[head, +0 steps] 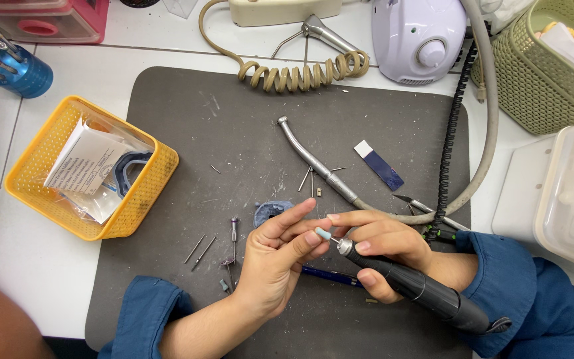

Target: The person unpacks dental trays and small components from a yellow basket, then uses a rotary handpiece to grind a small cylindrical piece. They insert a metal pin into a blue dental tray and continue assembling parts on the workbench.

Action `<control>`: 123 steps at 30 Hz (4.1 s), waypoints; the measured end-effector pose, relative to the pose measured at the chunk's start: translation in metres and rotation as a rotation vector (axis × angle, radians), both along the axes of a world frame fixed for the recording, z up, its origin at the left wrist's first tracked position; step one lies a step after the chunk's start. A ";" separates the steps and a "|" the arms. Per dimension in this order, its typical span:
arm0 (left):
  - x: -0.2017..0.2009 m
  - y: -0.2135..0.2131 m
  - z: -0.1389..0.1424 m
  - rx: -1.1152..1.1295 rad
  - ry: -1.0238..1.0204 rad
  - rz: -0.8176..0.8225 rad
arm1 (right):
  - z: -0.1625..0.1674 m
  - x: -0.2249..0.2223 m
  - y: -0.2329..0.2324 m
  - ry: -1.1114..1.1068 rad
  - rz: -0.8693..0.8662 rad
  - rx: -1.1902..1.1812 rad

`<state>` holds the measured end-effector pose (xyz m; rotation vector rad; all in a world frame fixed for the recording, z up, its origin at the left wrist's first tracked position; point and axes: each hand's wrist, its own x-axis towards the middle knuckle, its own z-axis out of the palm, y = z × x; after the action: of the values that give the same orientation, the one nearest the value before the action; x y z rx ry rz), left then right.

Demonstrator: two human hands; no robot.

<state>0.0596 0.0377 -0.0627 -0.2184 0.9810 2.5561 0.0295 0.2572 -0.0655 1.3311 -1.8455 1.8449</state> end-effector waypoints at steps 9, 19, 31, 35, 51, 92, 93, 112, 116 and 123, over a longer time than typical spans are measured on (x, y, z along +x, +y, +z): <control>-0.001 0.000 0.004 0.014 -0.019 -0.004 | -0.003 0.003 -0.001 -0.031 -0.022 -0.010; 0.000 0.000 0.005 0.026 0.007 0.002 | -0.001 0.001 0.001 0.000 -0.014 0.010; 0.001 0.000 0.003 0.025 0.021 -0.001 | 0.001 0.001 0.001 -0.026 0.000 0.017; 0.000 -0.001 0.004 0.027 0.018 -0.004 | 0.001 0.001 0.002 0.035 -0.010 0.027; -0.011 -0.007 0.004 -0.044 0.098 0.091 | -0.005 -0.001 0.002 -0.054 -0.060 -0.063; -0.066 -0.055 0.023 -0.481 0.511 0.368 | 0.045 -0.053 -0.006 0.788 -0.035 1.002; -0.066 -0.054 0.023 -0.475 0.519 0.364 | 0.047 -0.053 -0.007 0.734 -0.054 0.987; -0.058 -0.049 0.017 -0.719 0.603 0.402 | 0.041 -0.044 -0.063 0.247 -0.236 0.777; -0.056 -0.050 0.019 -0.796 0.633 0.409 | 0.040 -0.041 -0.054 0.185 -0.285 0.711; -0.057 -0.051 0.022 -0.881 0.694 0.415 | 0.043 -0.043 -0.053 -0.029 -0.364 0.574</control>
<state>0.0028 -0.0135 -0.0406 0.2952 2.5199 2.3653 -0.0138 0.2043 -0.0227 1.0046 -2.5458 1.2043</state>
